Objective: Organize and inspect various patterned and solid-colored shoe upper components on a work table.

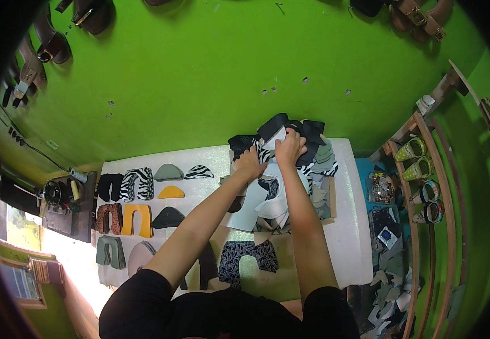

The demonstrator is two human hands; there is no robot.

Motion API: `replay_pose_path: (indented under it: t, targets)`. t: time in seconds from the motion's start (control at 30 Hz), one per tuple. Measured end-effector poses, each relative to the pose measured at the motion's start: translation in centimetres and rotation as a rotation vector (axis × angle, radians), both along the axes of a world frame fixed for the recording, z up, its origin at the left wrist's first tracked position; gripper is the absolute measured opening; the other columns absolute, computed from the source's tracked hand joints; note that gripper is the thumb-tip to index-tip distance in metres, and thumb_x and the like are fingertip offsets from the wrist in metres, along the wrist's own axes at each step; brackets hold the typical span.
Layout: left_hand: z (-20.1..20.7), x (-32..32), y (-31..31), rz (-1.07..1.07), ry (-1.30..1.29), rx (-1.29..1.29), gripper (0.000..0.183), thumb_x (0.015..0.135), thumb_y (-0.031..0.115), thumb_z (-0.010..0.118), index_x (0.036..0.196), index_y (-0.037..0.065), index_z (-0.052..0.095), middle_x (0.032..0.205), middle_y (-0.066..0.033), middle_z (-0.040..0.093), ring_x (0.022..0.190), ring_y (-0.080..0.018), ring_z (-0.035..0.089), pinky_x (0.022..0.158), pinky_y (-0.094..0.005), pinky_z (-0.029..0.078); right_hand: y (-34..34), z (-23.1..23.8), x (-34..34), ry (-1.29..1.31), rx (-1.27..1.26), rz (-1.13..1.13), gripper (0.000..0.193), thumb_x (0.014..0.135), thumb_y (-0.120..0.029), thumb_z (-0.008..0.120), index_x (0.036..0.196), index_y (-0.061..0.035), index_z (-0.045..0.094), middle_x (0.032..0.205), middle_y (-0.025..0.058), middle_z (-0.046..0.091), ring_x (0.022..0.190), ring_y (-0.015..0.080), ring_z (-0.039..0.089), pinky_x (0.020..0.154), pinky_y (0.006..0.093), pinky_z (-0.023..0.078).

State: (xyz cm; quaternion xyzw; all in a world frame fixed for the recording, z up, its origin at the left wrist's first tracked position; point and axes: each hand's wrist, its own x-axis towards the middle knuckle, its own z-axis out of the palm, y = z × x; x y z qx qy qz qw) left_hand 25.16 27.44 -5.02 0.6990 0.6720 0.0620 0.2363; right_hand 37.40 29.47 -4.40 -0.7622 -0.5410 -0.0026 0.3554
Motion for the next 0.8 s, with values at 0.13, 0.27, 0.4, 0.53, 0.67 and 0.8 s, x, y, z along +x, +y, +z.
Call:
replay_pose_path:
  t: [0.13, 0.27, 0.4, 0.53, 0.67, 0.8]
  targets:
    - [-1.4, -0.8, 0.2, -0.012, -0.122, 0.11, 0.055, 0.073, 0.028, 0.061, 0.115, 0.0, 0.041, 0.105, -0.0238, 0.054, 0.097, -0.0368, 0.055, 0.082, -0.0434, 0.045, -0.3, 0.8, 0.3, 0.08, -0.031, 0.036, 0.024, 0.064, -0.015, 0.071, 0.085, -0.0134, 0.061, 0.095, 0.0019, 0.055, 0.097, 0.0264, 0.045, 0.08, 0.0418, 0.03]
    - [-2.3, -1.3, 0.6, 0.009, -0.217, 0.168, 0.036, 0.079, 0.016, 0.05, 0.11, 0.0, 0.044, 0.096, -0.024, 0.057, 0.089, -0.0386, 0.058, 0.078, -0.0454, 0.047, -1.0, 1.3, 0.8, 0.141, 0.328, 0.195, 0.015, 0.061, -0.004, 0.065, 0.072, -0.0122, 0.059, 0.083, 0.0013, 0.052, 0.089, 0.0243, 0.048, 0.075, 0.0381, 0.032]
    - [-0.7, -1.3, 0.3, 0.056, -0.225, 0.116, 0.034, 0.08, 0.013, 0.046, 0.111, 0.0, 0.044, 0.093, -0.0253, 0.059, 0.086, -0.0391, 0.058, 0.077, -0.0464, 0.046, -1.7, 1.5, 1.9, 0.284, 0.451, 0.44, 0.019, 0.058, 0.006, 0.058, 0.07, -0.0088, 0.057, 0.073, 0.0031, 0.05, 0.074, 0.0217, 0.051, 0.068, 0.0341, 0.035]
    - [-1.1, -3.0, 1.0, 0.163, -0.317, 0.244, 0.031, 0.081, 0.013, 0.043, 0.108, -0.002, 0.048, 0.089, -0.028, 0.059, 0.085, -0.0413, 0.057, 0.076, -0.0469, 0.046, -2.0, 2.0, 1.2, 0.244, 0.485, 0.467, 0.017, 0.06, 0.006, 0.057, 0.07, -0.0076, 0.058, 0.069, 0.0037, 0.049, 0.068, 0.0214, 0.051, 0.066, 0.0328, 0.036]
    - [-0.7, -4.4, 0.7, 0.259, -0.459, 0.371, 0.029, 0.081, 0.014, 0.043, 0.102, -0.004, 0.053, 0.085, -0.0293, 0.058, 0.082, -0.0426, 0.057, 0.074, -0.047, 0.045, -2.5, 2.5, 0.6, 0.375, 0.428, 0.486, 0.017, 0.062, 0.007, 0.057, 0.071, -0.0074, 0.058, 0.068, 0.004, 0.049, 0.066, 0.0222, 0.051, 0.065, 0.0328, 0.036]
    - [-0.8, -6.4, 0.0, 0.364, -0.6, 0.446, 0.026, 0.079, 0.017, 0.051, 0.095, -0.003, 0.056, 0.08, -0.0251, 0.061, 0.076, -0.038, 0.06, 0.069, -0.0431, 0.047, -2.8, 2.6, -0.7, 0.283, 0.392, 0.51, 0.011, 0.067, -0.001, 0.06, 0.074, -0.0091, 0.061, 0.074, 0.004, 0.052, 0.073, 0.0221, 0.053, 0.071, 0.0363, 0.037]
